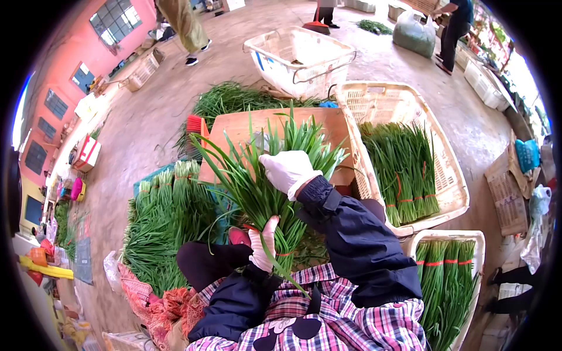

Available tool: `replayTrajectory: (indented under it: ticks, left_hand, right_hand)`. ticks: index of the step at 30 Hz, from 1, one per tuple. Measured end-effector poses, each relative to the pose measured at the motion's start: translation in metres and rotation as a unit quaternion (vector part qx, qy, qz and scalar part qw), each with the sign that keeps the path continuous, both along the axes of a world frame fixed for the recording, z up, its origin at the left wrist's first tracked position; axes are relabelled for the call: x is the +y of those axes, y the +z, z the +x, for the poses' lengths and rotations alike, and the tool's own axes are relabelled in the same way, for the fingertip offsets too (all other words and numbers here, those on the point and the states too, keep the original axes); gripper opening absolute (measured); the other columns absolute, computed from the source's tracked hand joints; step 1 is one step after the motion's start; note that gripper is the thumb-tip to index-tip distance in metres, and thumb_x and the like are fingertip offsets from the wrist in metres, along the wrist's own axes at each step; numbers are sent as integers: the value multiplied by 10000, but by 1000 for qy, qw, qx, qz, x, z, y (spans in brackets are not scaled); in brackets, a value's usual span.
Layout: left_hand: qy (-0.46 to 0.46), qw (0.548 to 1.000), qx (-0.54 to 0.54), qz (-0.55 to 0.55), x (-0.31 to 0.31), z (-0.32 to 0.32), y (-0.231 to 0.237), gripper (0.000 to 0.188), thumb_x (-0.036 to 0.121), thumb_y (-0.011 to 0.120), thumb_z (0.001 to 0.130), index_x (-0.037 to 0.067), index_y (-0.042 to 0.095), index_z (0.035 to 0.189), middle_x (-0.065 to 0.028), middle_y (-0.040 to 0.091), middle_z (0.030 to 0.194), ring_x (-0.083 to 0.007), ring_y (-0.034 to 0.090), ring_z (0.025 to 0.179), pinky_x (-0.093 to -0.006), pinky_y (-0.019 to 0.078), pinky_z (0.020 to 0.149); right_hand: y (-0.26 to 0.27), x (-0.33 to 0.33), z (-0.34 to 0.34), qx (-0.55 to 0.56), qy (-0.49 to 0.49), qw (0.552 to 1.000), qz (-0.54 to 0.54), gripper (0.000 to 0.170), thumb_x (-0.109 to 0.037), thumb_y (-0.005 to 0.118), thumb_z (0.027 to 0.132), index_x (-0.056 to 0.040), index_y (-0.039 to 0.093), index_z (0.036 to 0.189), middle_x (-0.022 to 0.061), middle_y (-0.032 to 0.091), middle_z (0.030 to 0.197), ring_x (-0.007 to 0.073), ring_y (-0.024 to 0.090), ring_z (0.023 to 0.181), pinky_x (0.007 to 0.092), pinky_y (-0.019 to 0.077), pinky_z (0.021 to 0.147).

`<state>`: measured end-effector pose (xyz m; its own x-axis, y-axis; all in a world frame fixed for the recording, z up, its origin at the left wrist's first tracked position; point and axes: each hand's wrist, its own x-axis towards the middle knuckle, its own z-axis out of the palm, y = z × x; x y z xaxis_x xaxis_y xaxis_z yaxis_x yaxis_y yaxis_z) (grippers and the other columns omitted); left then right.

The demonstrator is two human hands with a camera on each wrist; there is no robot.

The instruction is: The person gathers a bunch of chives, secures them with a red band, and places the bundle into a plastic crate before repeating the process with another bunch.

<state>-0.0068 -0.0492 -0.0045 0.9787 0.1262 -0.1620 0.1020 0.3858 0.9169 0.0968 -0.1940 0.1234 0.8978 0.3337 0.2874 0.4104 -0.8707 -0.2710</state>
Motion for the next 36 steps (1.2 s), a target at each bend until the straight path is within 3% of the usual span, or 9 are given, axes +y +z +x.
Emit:
replayTrajectory:
  ticks: [7,10,13,16,22,28,31,36]
  left_hand:
    - [-4,1000,7,-11,-2,0,4,287,-5,679,826,25,648,1110,-7,665,1062,-135,616,907,-280,491,826]
    - [-5,1000,15,-5,1,1,-2,270,-4,681,826,24,659,1093,-2,669,1042,-133,619,889,-275,490,817]
    - [-7,1000,8,-12,1,2,-3,262,-3,681,825,26,663,1085,1,670,1029,-130,618,881,-274,489,816]
    - [-9,1000,-2,-27,1,1,-5,271,-2,680,825,31,660,1093,4,666,1031,-128,614,887,-274,486,821]
    - [-19,1000,3,-12,0,0,3,318,-1,685,822,46,644,1134,7,656,1063,-132,603,922,-285,479,851]
    - [3,999,-12,-41,-4,1,4,230,20,713,818,22,669,1044,22,670,1001,-98,596,855,-271,483,795]
    - [-2,999,-17,-51,-3,2,-4,238,14,711,819,31,670,1053,24,668,1012,-99,600,865,-271,484,809]
    - [-5,999,-15,-32,-3,1,0,249,11,707,823,32,666,1068,22,668,1015,-101,604,873,-271,485,812]
  right_hand:
    - [-10,0,7,10,9,999,-51,201,-234,609,836,-128,607,1007,133,630,660,351,641,645,469,502,589]
    - [-7,2,1,-33,15,999,-8,109,-168,582,814,-92,611,886,141,630,624,347,655,623,454,509,561]
    - [-7,-1,0,10,-3,1000,10,314,-266,602,846,-135,615,1132,147,637,682,359,641,656,470,501,589]
    - [-3,-3,0,37,5,999,-5,358,-282,599,851,-131,610,1175,155,640,691,361,643,663,476,501,595]
    - [-10,-6,9,68,9,997,-39,352,-283,592,855,-119,622,1165,161,643,696,362,645,668,476,504,606]
    - [-12,-7,9,59,-22,997,44,281,-267,570,859,-132,677,1081,172,647,697,361,648,673,472,510,619]
    - [-9,-10,10,53,20,997,58,270,-272,572,855,-140,687,1061,174,651,702,364,648,677,469,513,629]
    - [-7,-11,11,72,10,997,11,254,-280,589,843,-138,682,1032,172,647,700,369,646,688,474,513,647]
